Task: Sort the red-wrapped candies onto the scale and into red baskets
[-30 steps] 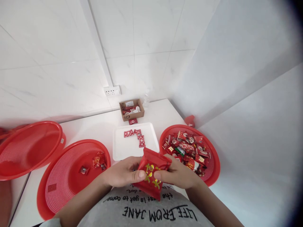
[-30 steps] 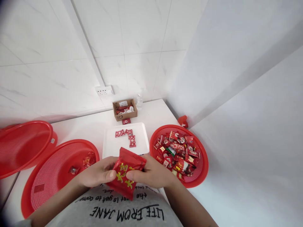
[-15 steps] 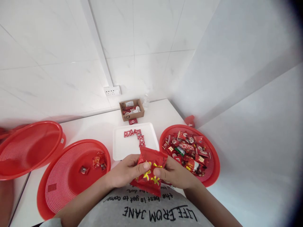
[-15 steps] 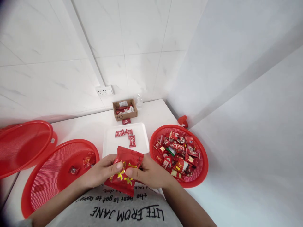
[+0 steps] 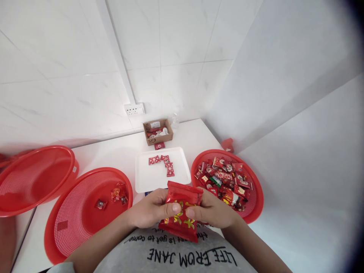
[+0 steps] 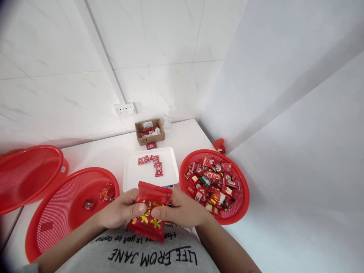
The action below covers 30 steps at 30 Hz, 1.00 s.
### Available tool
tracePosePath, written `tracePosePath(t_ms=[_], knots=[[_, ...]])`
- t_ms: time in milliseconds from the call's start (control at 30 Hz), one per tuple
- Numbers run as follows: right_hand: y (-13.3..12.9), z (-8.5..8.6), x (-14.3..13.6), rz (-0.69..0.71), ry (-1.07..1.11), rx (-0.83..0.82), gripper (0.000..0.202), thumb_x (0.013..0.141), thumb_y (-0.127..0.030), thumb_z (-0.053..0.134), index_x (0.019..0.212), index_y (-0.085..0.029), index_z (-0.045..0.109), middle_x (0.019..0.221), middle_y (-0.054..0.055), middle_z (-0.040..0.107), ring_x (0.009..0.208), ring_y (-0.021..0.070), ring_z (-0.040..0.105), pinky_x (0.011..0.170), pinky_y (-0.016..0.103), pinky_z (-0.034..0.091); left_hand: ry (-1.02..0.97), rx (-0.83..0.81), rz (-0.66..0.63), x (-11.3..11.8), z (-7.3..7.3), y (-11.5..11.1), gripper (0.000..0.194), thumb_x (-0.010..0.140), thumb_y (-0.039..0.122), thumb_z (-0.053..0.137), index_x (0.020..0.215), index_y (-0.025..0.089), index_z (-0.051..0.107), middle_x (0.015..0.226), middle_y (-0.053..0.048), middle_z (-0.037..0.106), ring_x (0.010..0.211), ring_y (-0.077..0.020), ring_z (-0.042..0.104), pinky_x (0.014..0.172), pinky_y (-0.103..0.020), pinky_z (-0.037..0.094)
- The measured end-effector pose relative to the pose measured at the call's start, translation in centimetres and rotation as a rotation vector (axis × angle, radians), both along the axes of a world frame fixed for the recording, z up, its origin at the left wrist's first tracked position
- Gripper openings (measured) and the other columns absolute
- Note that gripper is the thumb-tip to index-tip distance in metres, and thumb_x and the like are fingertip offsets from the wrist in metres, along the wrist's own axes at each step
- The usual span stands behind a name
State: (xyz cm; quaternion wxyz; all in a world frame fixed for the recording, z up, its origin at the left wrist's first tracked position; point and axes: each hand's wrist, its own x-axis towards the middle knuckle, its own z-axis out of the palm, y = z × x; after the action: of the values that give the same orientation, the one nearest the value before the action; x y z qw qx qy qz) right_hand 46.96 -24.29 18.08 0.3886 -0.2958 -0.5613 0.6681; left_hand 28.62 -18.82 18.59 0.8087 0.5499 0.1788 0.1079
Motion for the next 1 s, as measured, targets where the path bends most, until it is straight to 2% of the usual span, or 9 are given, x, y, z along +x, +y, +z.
tracePosePath(t_ms=[133,267,367,433,533,667,800,1000], knots=[[-0.01,0.03,0.06,0.011,0.002,-0.018,0.038,0.081,-0.043,0.054,0.108,-0.017,0.06,0.091,0.002,0.061,0.084,0.0139,0.053,0.075,0.025,0.045,0.023,0.036,0.001,-0.06,0.04,-0.04,0.047,0.078,0.053,0.053,0.104,0.015,0.064,0.094,-0.007,0.065,0.092,-0.0226,0.056,0.08,-0.032,0.042],[0.01,-0.11,-0.1,-0.01,0.01,-0.029,0.037,0.08,-0.044,0.056,0.105,-0.017,0.062,0.09,0.002,0.062,0.082,0.0136,0.055,0.073,0.025,0.045,0.055,0.048,0.0,-0.01,0.07,-0.08,0.051,0.077,0.057,0.053,0.102,0.014,0.065,0.09,-0.007,0.065,0.087,-0.0217,0.057,0.076,-0.03,0.044],[0.09,-0.39,-0.37,-0.067,0.003,-0.049,0.038,0.08,-0.046,0.056,0.103,-0.017,0.063,0.087,0.002,0.064,0.08,0.0142,0.057,0.071,0.026,0.046,0.1,0.038,0.05,0.15,0.16,-0.16,0.052,0.077,0.058,0.051,0.103,0.014,0.064,0.087,-0.007,0.066,0.082,-0.0208,0.058,0.07,-0.028,0.045],[0.17,-0.5,-0.51,-0.129,-0.018,-0.038,0.038,0.082,-0.046,0.053,0.102,-0.017,0.063,0.088,0.003,0.065,0.082,0.0155,0.058,0.073,0.028,0.046,0.121,0.097,0.111,0.24,0.25,-0.19,0.05,0.079,0.056,0.05,0.104,0.015,0.063,0.087,-0.006,0.066,0.083,-0.0208,0.059,0.072,-0.029,0.045],[0.28,-0.32,-0.56,-0.206,-0.074,0.008,0.039,0.083,-0.047,0.05,0.106,-0.018,0.063,0.094,0.005,0.066,0.089,0.0182,0.058,0.081,0.033,0.046,0.158,0.23,0.189,0.24,0.33,-0.16,0.045,0.082,0.051,0.048,0.105,0.016,0.063,0.092,-0.006,0.066,0.09,-0.0222,0.058,0.08,-0.032,0.045],[0.27,0.16,-0.55,-0.251,-0.196,0.08,0.039,0.084,-0.045,0.048,0.109,-0.019,0.062,0.099,0.006,0.066,0.093,0.0195,0.057,0.086,0.036,0.045,0.19,0.317,0.252,0.06,0.22,0.01,0.04,0.082,0.044,0.051,0.109,0.016,0.061,0.102,-0.007,0.065,0.096,-0.0235,0.057,0.084,-0.033,0.044],[0.28,0.17,-0.65,-0.32,-0.355,0.106,0.033,0.086,-0.039,0.045,0.102,-0.018,0.064,0.092,0.005,0.066,0.085,0.0187,0.057,0.079,0.033,0.046,0.218,0.342,0.276,0.03,0.08,0.07,0.036,0.082,0.04,0.053,0.109,0.017,0.06,0.105,-0.007,0.064,0.096,-0.0228,0.057,0.085,-0.033,0.044],[0.43,-0.18,-0.81,-0.402,-0.506,0.172,0.028,0.086,-0.035,0.046,0.098,-0.018,0.065,0.087,0.004,0.067,0.077,0.0164,0.058,0.071,0.028,0.046,0.299,0.337,0.339,0.4,0.05,-0.16,0.03,0.081,0.041,0.054,0.097,0.017,0.062,0.097,-0.005,0.067,0.089,-0.0211,0.058,0.08,-0.03,0.046]])
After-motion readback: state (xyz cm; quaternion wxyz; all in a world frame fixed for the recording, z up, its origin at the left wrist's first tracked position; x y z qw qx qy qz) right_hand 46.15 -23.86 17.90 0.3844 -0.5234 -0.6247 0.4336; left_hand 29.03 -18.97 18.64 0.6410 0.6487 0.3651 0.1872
